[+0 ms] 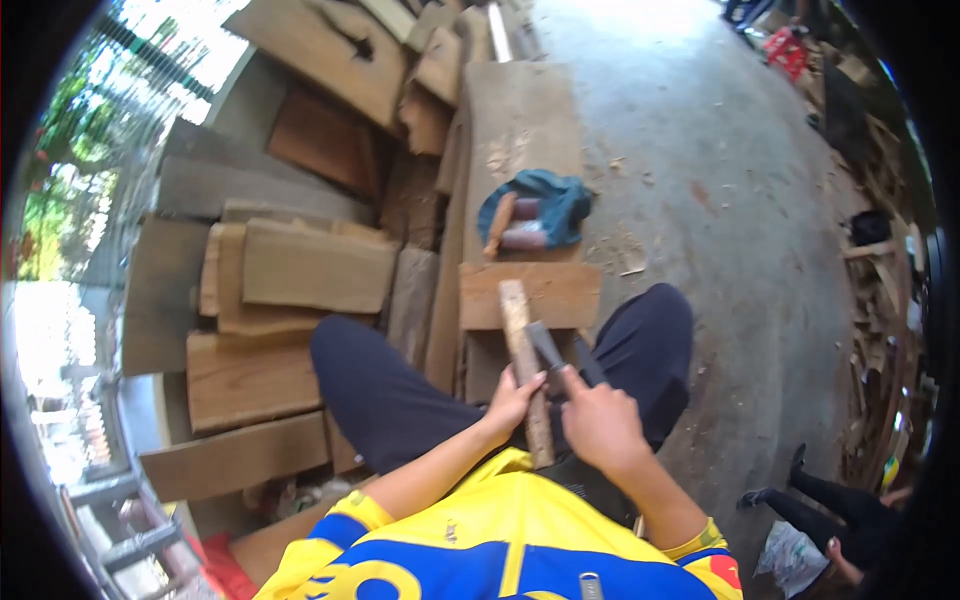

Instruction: Carving a piece of wood using a chisel and a wooden mallet.

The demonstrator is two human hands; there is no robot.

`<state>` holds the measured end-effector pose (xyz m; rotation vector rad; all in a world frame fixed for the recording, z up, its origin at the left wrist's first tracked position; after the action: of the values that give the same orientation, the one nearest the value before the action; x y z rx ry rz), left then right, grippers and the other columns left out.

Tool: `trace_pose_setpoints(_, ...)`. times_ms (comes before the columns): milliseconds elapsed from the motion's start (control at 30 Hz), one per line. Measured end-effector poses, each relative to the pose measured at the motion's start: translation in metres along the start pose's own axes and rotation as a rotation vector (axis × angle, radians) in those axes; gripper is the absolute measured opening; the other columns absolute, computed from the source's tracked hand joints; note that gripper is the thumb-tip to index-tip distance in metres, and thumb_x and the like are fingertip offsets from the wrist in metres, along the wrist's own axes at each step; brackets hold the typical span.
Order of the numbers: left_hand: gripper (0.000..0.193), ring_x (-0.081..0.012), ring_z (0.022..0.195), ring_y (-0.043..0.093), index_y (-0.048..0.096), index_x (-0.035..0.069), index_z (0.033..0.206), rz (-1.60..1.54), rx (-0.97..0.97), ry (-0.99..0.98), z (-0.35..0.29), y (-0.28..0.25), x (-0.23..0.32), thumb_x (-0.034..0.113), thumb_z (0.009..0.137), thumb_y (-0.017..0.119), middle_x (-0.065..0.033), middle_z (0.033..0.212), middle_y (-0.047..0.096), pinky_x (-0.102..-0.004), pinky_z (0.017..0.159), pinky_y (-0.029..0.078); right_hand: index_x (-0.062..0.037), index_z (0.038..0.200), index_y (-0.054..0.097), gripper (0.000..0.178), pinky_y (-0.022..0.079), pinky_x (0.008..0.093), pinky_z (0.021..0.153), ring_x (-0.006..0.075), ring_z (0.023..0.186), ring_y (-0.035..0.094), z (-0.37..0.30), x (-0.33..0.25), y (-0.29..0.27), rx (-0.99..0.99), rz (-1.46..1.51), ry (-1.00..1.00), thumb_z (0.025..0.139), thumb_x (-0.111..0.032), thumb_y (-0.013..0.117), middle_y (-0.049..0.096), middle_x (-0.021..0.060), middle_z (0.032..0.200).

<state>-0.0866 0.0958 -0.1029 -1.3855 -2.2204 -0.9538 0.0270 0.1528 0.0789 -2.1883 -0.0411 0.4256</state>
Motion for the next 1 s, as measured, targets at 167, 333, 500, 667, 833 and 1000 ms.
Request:
trace_pose_setpoints(167, 0.051, -0.0192, 0.082, 0.063, 0.035, 0.004, 0.132, 0.077, 0.056, 0.046, 0.005, -0.001, -0.006, 0.020, 0.092, 0.063, -0.0104, 0.098, 0.061, -0.0338, 0.075, 0.054, -0.0119, 0.135, 0.052, 0.049, 0.054, 0.0455, 0.066, 0.0371, 0.073, 0.067, 0.012, -0.007, 0.014, 0.102, -0.081, -0.057, 0.086, -0.018, 0.058, 0.063, 0.0217, 0.086)
trace_pose_setpoints(333, 0.099, -0.0326, 0.131, 0.040, 0.001, -0.002, 0.150, 0.350, 0.246, 0.130, -0.032, -0.020, 0.064, 0.028, 0.085, 0.069, -0.0302, 0.146, 0.029, -0.0398, 0.106, 0.035, -0.0122, 0.135, 0.051, 0.048, 0.053, 0.0465, 0.066, 0.0382, 0.072, 0.066, 0.000, -0.007, 0.008, 0.092, -0.060, -0.057, 0.087, -0.017, 0.058, 0.062, 0.0215, 0.083)
trace_pose_setpoints(500, 0.100, -0.0322, 0.136, 0.034, 0.005, 0.010, 0.153, 0.384, 0.363, 1.651, -0.215, 0.015, 0.301, 0.028, 0.078, 0.070, -0.0217, 0.151, 0.025, -0.0412, 0.107, 0.032, -0.0066, 0.131, 0.054, 0.046, 0.055, 0.0461, 0.068, 0.0389, 0.073, 0.066, -0.009, -0.004, -0.008, 0.010, 0.043, -0.022, 0.087, -0.017, 0.059, 0.064, 0.0231, 0.078)
trace_pose_setpoints(667, 0.066, -0.0421, 0.139, 0.026, 0.029, 0.011, 0.146, -0.022, -0.034, 2.268, -0.325, 0.080, 0.336, 0.052, 0.095, 0.038, -0.0195, 0.153, 0.023, -0.0679, 0.112, 0.010, -0.0022, 0.125, 0.056, 0.043, 0.055, 0.0483, 0.073, 0.0419, 0.078, 0.066, 0.003, -0.022, -0.021, 0.015, 0.118, -0.043, 0.085, -0.018, 0.060, 0.066, 0.0258, 0.080)
trace_pose_setpoints(833, 0.062, -0.0433, 0.137, 0.028, 0.033, 0.010, 0.143, 0.051, 0.211, 2.343, -0.329, 0.079, 0.334, 0.048, 0.095, 0.038, -0.0200, 0.151, 0.027, -0.0678, 0.112, 0.011, 0.0011, 0.121, 0.058, 0.042, 0.055, 0.0480, 0.074, 0.0418, 0.078, 0.067, 0.013, -0.022, -0.009, 0.023, 0.053, -0.022, 0.084, -0.018, 0.058, 0.066, 0.0259, 0.080)
trace_pose_setpoints(1000, 0.057, -0.0444, 0.136, 0.030, 0.038, 0.008, 0.139, 0.150, 0.488, 2.360, -0.347, 0.076, 0.343, 0.043, 0.095, 0.039, -0.0205, 0.150, 0.030, -0.0677, 0.112, 0.011, 0.0038, 0.122, 0.057, 0.045, 0.056, 0.0475, 0.073, 0.0415, 0.077, 0.067, 0.011, -0.034, -0.011, 0.002, 0.068, -0.055, 0.082, -0.018, 0.058, 0.066, 0.0250, 0.079)
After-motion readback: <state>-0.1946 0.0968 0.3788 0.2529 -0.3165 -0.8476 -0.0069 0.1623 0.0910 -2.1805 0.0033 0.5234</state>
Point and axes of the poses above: each hand's wrist, its own z-axis towards the middle knuckle, its own y-axis out of the palm, x = y × z, the point moved 7 cm from there along z, towards the middle knuckle
